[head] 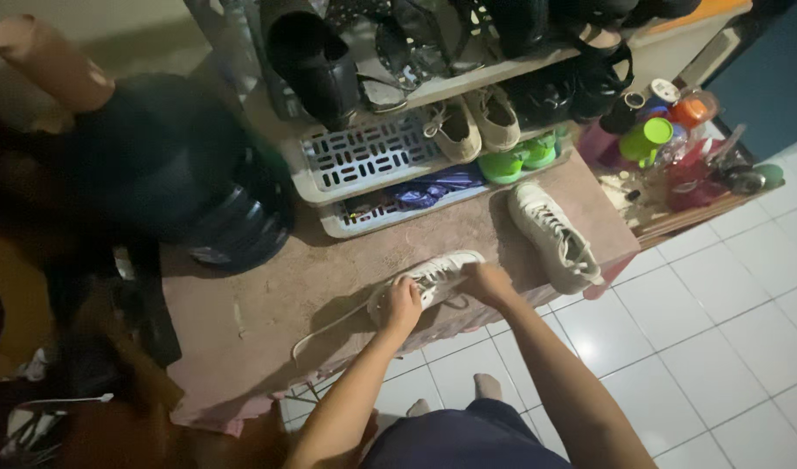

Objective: The person unlaces a pair of white sneakers, then places them on a shoe rack. They then take a pair of green sneakers, unlacing them as well. The person proceeds to re-lace the green sneakers and places them back on the rack.

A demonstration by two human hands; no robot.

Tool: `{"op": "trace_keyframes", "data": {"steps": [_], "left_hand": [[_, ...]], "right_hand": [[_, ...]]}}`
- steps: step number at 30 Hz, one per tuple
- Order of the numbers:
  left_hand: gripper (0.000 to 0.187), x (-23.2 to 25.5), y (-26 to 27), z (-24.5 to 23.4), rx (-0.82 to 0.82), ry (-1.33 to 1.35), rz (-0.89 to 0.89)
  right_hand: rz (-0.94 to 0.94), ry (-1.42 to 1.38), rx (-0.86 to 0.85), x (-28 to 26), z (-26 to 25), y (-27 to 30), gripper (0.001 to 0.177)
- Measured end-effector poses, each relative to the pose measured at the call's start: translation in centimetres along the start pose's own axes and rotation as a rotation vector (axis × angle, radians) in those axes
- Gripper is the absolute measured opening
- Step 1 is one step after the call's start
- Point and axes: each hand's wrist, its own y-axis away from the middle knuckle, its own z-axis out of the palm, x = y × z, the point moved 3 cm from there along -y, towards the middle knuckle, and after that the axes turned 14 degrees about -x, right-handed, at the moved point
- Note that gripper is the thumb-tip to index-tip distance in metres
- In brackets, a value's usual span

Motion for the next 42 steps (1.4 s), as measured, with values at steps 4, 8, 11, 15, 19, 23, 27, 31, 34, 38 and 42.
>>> {"op": "trace_keyframes", "data": {"steps": [4, 8, 11, 15, 19, 23, 27, 31, 34, 38, 42], "left_hand": [[0.011, -1.1, -0.3, -1.0, -0.03, 0.395, -0.34], [0.015, -4.0, 0.1, -1.8, 0.118, 1.437, -0.408], [0.021, -5.8, 0.9, -1.2, 0.112, 1.671, -0.469], [0.015, -7.6, 1.2, -1.4, 0.233, 1.843, -0.476], [0.028, -9.7, 0.1, -6.2, 0.262, 1.725, -0.484], [0.015, -12.1, -0.8, -16.3, 0.562, 1.86, -0.218], [0.008, -15.3, -0.1, -26.0, 0.969, 1.865, -0.259], [0.01, -17.5, 1.5, -31.7, 0.968, 1.687, -0.007], [0.008, -16.3, 2.4, -31.3, 1.005, 1.19, -0.124], [0.012, -10.9, 2.5, -27.5, 0.626, 0.552, -0.586], [0.027, -1.8, 1.8, -22.4, 0.451, -0.1, -0.18]], "right_hand": [[-0.069, -0.071, 0.635, 0.5, -2.6, 2.5, 0.019], [0.237, -0.391, 0.637, 2.5, -0.8, 1.6, 0.052], [0.137, -0.897, 0.49, 2.7, 2.9, -0.4, 0.061], [0.131, -0.986, 0.184, 1.2, 8.5, -1.2, 0.067], [0.017, -0.457, 0.243, -0.4, 9.9, -0.4, 0.055], [0.115, -0.448, 0.136, -0.5, 9.7, 0.3, 0.036], [-0.155, -0.425, 0.148, -1.1, 9.4, 1.9, 0.024], [-0.176, -0.224, 0.141, -1.7, 10.2, 2.7, 0.039], [-0.345, -0.036, 0.388, -3.1, 10.1, 2.7, 0.035], [-0.309, 0.036, 0.416, -3.7, 10.0, 3.6, 0.045], [-0.073, 0.275, 0.272, -4.3, 9.2, 4.8, 0.072]]}}
